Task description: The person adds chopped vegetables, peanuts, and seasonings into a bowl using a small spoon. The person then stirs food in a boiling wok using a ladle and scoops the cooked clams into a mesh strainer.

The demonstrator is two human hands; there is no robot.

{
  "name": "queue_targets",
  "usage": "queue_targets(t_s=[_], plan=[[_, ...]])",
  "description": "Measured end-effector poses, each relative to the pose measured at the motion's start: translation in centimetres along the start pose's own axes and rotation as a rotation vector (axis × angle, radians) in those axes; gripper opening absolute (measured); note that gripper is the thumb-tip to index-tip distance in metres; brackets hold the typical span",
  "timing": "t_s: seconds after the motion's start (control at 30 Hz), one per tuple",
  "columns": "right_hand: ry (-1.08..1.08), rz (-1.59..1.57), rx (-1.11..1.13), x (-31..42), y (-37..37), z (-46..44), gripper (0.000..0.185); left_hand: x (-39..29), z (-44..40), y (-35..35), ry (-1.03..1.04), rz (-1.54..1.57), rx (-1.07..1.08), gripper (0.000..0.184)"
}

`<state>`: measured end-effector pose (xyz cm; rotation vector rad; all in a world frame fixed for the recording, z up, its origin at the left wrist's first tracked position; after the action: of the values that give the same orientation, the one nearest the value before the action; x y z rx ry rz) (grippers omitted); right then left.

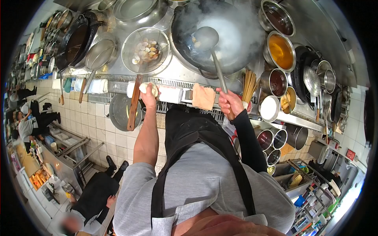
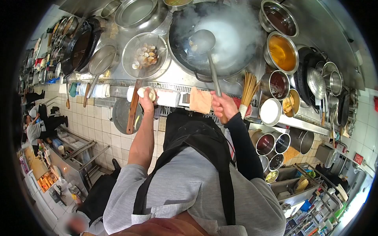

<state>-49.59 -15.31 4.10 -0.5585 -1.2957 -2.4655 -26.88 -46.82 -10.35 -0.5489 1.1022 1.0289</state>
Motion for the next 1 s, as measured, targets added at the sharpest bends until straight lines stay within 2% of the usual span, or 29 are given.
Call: queue_targets(t_s=[0.43, 0.53, 0.63, 0.83, 0.93, 1.0], plan=[[0.065, 0.187, -0.074, -1.1, 2.5, 2.5, 0.029, 0.2, -0.1, -0.2, 0.006, 0.004, 0.03, 0.033], [0.039, 0.119, -0.072, -0.7, 3.0, 2.0, 0.027, -0.1, 0.1, -0.1, -0.003, 0.006, 0.032, 0.033], [0.021, -0.104, 0.03, 0.1, 2.0, 1.5, 0.027, -0.1, -0.1, -0.1, 0.0, 0.005, 0.03, 0.032], [-0.07, 0.348, -0.274, 0.3, 2.7, -0.6, 0.028, 0.4, -0.1, -0.4, 0.009, 0.033, 0.029, 0.033], [-0.048, 0.245, -0.244, 0.3, 2.4, -1.6, 0.028, 0.6, -0.3, -0.3, 0.016, 0.026, 0.036, 0.033], [-0.023, 0.101, -0.134, 0.2, 2.1, -1.7, 0.028, 0.4, -0.2, -0.5, 0.015, 0.017, 0.031, 0.032]])
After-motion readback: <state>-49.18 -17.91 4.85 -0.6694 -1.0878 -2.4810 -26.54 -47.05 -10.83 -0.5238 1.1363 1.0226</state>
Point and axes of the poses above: each hand's wrist, its own z-axis away from the middle knuckle, its own y-axis out of the palm, x = y × z, the point moved 2 cm from there along -z, towards the middle knuckle, and after that the axes turned 12 degrees about x, right-handed, at the moved point
